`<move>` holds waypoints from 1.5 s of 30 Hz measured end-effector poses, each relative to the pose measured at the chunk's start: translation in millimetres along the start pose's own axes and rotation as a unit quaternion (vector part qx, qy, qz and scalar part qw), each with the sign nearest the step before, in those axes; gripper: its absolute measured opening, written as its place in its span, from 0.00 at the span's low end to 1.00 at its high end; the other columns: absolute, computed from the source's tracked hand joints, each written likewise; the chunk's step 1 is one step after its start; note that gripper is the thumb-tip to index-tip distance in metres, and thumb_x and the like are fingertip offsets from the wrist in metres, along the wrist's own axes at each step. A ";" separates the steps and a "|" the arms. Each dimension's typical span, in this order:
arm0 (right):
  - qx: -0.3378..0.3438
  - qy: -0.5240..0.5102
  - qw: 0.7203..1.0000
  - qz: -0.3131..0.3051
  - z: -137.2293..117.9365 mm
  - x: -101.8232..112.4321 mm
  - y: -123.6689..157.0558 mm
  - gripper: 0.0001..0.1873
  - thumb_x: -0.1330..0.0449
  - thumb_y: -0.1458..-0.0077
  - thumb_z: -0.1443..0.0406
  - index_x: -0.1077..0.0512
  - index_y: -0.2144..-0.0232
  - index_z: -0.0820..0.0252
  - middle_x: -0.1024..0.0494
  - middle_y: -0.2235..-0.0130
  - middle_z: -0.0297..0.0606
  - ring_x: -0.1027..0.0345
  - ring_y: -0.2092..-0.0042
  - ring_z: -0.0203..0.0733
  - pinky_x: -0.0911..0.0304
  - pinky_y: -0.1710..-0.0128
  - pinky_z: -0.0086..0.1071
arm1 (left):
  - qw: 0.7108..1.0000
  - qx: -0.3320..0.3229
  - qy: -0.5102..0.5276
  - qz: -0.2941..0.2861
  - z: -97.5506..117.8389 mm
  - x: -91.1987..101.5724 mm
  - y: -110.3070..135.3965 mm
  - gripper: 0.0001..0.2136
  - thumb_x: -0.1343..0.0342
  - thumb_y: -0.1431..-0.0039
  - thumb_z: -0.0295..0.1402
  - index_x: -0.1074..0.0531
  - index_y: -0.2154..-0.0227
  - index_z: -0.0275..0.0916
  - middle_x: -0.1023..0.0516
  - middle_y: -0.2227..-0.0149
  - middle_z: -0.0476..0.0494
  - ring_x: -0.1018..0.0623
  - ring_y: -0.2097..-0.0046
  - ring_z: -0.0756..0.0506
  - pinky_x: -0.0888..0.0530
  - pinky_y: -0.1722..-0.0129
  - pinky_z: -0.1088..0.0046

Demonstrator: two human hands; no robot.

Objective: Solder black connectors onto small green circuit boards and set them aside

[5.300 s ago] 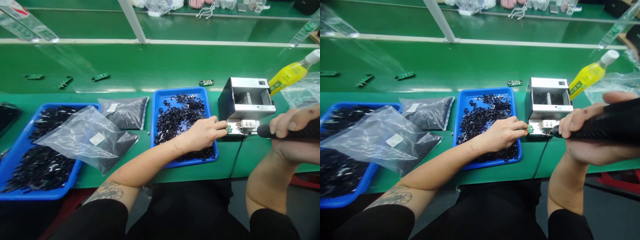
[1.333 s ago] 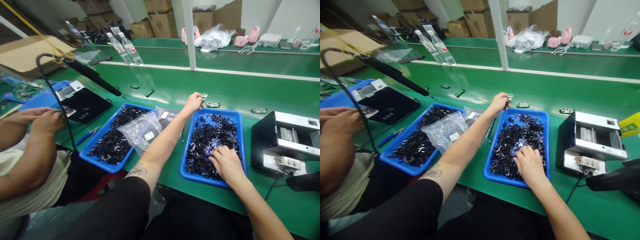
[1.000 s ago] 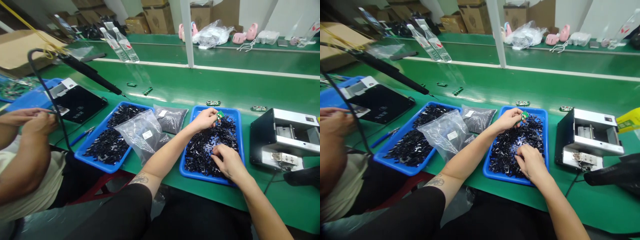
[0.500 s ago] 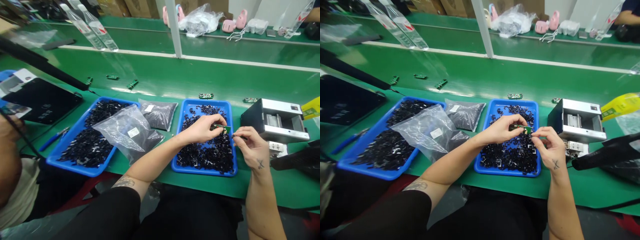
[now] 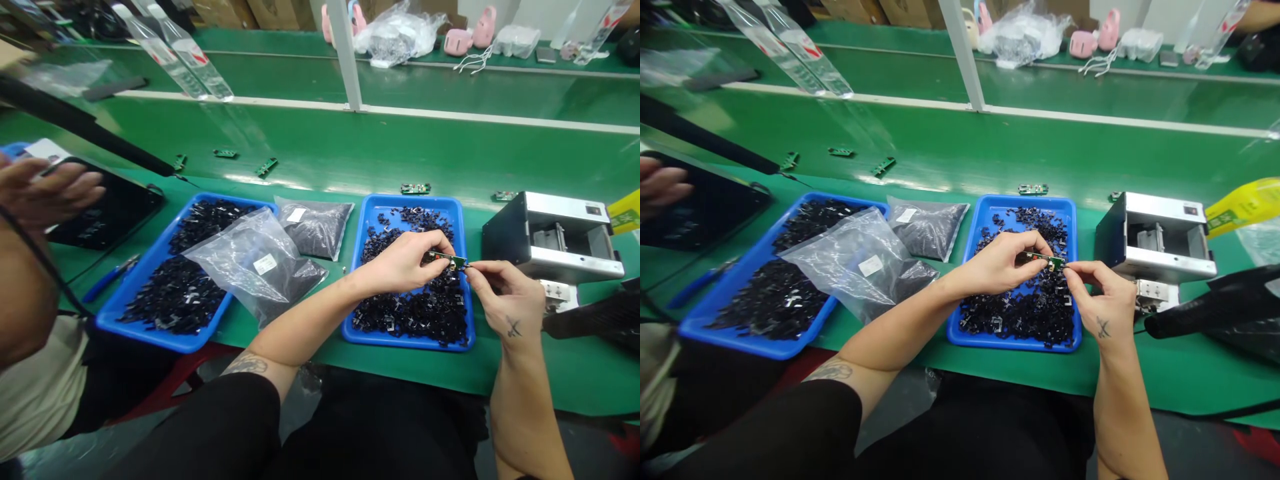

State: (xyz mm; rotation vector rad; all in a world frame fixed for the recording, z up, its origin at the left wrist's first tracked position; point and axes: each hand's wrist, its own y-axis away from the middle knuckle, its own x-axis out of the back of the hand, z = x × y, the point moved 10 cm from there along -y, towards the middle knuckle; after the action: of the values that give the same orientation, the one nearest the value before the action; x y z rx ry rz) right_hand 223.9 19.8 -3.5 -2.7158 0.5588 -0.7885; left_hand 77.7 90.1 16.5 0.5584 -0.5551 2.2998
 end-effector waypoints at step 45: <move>0.209 0.292 0.896 0.263 -55.5 111.5 70.7 0.17 0.39 0.43 0.69 0.24 0.51 0.56 0.23 0.57 0.43 0.28 0.55 0.44 0.32 0.57 0.36 | 0.895 -0.271 -0.336 -0.115 46.7 -99.2 3.9 0.17 0.54 0.37 0.18 0.26 0.52 0.37 0.25 0.46 0.42 0.31 0.56 0.45 0.26 0.57 0.71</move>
State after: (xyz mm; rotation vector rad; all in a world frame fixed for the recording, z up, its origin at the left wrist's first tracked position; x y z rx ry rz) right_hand 259.4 -98.8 68.6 -1.7824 1.0461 -1.3671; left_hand 151.8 10.7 1.0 1.0650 -1.3243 1.5767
